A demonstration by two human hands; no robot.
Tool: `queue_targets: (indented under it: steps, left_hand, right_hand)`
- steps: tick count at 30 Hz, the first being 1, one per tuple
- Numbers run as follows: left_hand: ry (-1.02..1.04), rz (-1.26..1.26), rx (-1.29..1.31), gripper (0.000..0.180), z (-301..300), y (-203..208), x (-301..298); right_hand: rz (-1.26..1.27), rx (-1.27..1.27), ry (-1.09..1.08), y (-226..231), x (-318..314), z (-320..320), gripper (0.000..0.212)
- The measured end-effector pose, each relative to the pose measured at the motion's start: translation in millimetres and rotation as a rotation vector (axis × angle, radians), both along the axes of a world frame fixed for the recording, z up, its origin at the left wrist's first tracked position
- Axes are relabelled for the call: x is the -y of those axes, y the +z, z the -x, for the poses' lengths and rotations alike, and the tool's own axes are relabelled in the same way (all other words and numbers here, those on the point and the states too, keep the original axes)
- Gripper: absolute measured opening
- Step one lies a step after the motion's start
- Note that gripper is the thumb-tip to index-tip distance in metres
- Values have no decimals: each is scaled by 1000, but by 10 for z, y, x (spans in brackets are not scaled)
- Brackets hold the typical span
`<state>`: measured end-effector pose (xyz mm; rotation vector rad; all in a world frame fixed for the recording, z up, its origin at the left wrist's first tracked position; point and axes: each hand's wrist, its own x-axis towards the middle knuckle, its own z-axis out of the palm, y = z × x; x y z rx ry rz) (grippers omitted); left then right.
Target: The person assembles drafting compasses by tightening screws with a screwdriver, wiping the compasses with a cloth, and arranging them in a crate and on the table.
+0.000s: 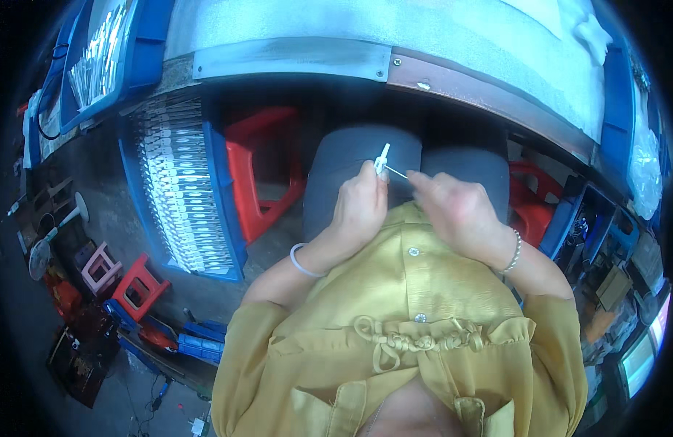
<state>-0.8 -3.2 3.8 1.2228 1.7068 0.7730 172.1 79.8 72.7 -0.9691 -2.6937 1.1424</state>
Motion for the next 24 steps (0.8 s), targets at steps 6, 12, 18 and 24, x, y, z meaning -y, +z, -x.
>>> queue_targets:
  steps: [6, 12, 18, 24]
  left_hand:
    - [8, -33, -189, 13, -58, -4, 0]
    - [-33, -12, -121, 12, -50, -9, 13]
    - [8, -24, -91, 12, -40, -95, -17]
    - [-36, -38, -217, 11, 18, -80, -27]
  right_hand:
    - [894, -194, -569, -160, -129, 59, 29]
    - [-208, 206, 257, 194, -133, 138, 38]
    - [0, 176, 148, 68, -200, 161, 33]
    - [585, -113, -339, -140, -180, 124, 25]
